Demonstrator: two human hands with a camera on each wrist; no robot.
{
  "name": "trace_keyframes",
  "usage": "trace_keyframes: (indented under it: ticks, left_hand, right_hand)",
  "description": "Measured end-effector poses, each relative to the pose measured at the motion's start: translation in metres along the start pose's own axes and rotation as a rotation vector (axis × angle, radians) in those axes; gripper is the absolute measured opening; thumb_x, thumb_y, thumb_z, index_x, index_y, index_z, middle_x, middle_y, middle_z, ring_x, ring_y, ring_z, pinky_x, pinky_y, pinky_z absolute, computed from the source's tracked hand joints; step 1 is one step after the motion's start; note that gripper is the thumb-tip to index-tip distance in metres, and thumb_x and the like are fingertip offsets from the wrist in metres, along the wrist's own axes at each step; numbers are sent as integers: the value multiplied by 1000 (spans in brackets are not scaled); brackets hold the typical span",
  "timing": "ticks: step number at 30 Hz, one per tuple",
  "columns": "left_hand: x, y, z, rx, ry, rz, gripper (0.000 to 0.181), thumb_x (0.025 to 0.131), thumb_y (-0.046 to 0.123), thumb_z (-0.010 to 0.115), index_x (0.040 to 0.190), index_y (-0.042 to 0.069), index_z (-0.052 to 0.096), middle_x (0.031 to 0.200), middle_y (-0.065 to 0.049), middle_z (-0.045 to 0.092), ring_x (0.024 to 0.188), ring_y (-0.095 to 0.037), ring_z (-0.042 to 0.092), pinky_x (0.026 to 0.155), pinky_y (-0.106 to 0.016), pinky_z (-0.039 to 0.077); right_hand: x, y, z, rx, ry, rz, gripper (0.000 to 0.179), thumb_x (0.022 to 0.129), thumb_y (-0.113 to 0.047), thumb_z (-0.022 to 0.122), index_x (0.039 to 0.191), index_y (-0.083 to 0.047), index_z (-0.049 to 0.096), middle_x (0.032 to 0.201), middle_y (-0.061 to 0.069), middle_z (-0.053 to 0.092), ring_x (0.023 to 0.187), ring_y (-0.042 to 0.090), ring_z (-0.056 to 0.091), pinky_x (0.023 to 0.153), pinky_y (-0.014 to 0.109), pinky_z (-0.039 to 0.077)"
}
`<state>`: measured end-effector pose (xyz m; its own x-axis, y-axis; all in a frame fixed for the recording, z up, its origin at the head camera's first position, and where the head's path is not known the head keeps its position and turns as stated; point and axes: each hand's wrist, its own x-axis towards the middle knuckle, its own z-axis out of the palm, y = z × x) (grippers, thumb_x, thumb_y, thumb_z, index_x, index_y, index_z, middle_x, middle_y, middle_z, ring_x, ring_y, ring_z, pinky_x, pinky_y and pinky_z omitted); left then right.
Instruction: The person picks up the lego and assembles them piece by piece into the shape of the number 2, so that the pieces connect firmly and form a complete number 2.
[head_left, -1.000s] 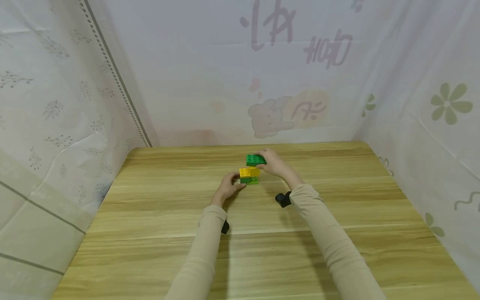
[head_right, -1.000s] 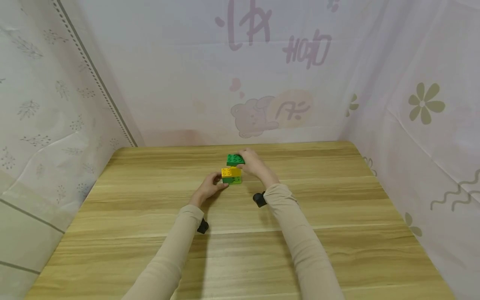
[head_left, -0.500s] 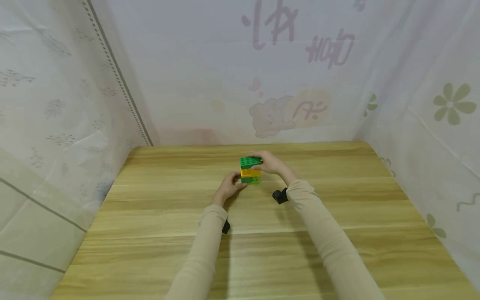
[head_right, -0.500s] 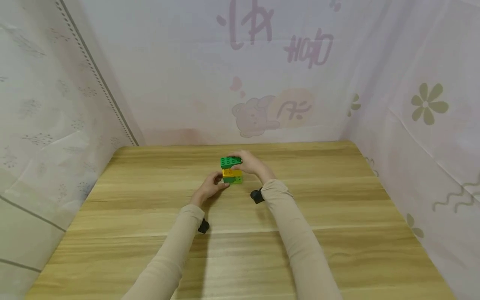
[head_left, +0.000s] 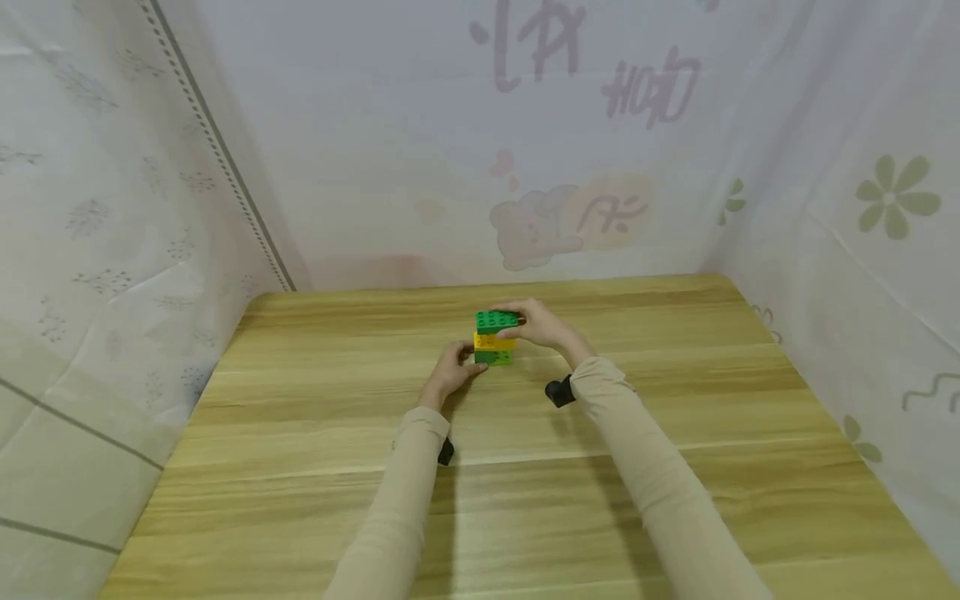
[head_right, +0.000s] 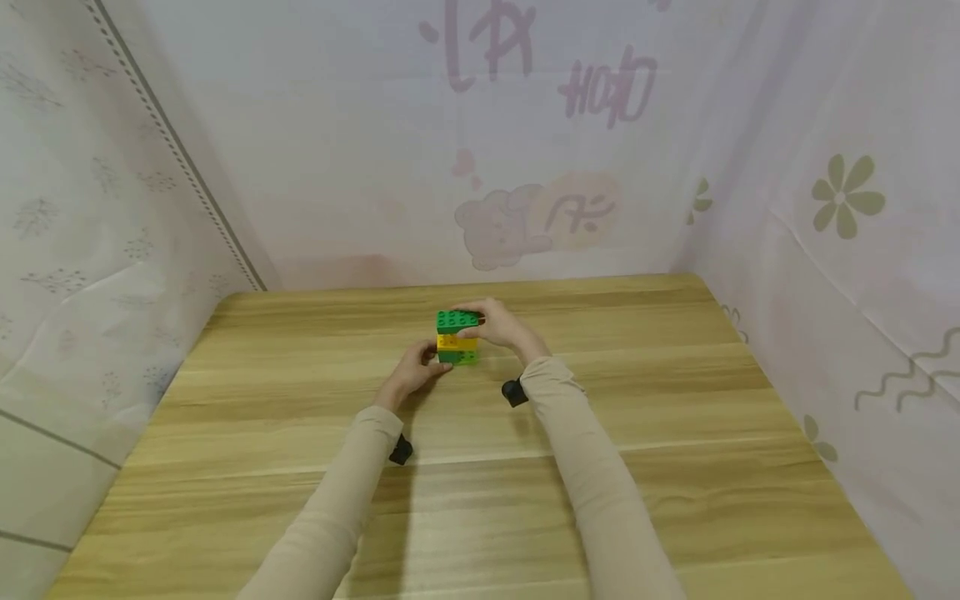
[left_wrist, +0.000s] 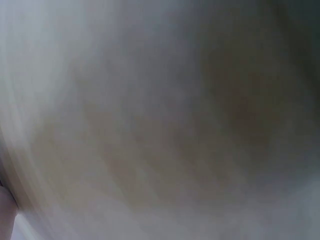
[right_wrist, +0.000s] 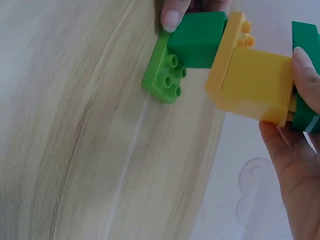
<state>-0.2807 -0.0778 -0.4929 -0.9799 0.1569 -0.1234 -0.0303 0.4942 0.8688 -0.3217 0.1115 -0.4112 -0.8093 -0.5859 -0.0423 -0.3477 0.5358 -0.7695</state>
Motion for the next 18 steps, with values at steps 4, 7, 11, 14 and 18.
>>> trace_keyframes:
  ticks: [4,7,11,14,18]
  left_hand:
    - [1,0,0,1,4,2,44,84,12,65,124,0,51,128,-17,47,116,-30,44,103,-43,37]
    - [2,1,-1,0,1,6,43,84,13,65,123,1,52,128,-17,47,116,-30,44,103,-43,37]
    - [3,2,-3,-15,-23,13,43,86,22,64,123,3,52,129,-15,47,118,-29,44,104,-44,37]
    - [3,2,-5,-41,-58,18,46,90,36,56,123,3,52,127,-14,49,115,-28,46,101,-44,39]
    - [3,0,-7,-100,-109,30,54,94,45,43,123,1,53,125,-16,53,114,-29,48,100,-45,39]
  right_hand:
    - [-2,-3,-1,-20,3,-5,48,84,-12,65,129,-8,52,127,14,56,101,25,59,84,33,51]
    - [-1,-6,-2,-51,-1,-3,46,84,-12,64,129,-8,52,127,13,56,102,25,59,84,34,51]
    - [2,-8,-2,-85,-1,-6,46,85,-11,64,129,-8,52,126,13,56,102,24,58,84,33,51]
    - [1,-10,-1,-95,-7,-10,46,85,-10,64,129,-6,52,126,14,56,100,24,58,83,32,51]
    - [0,-11,2,-95,-21,-1,47,85,-12,63,129,-5,51,126,15,56,98,23,59,82,31,52]
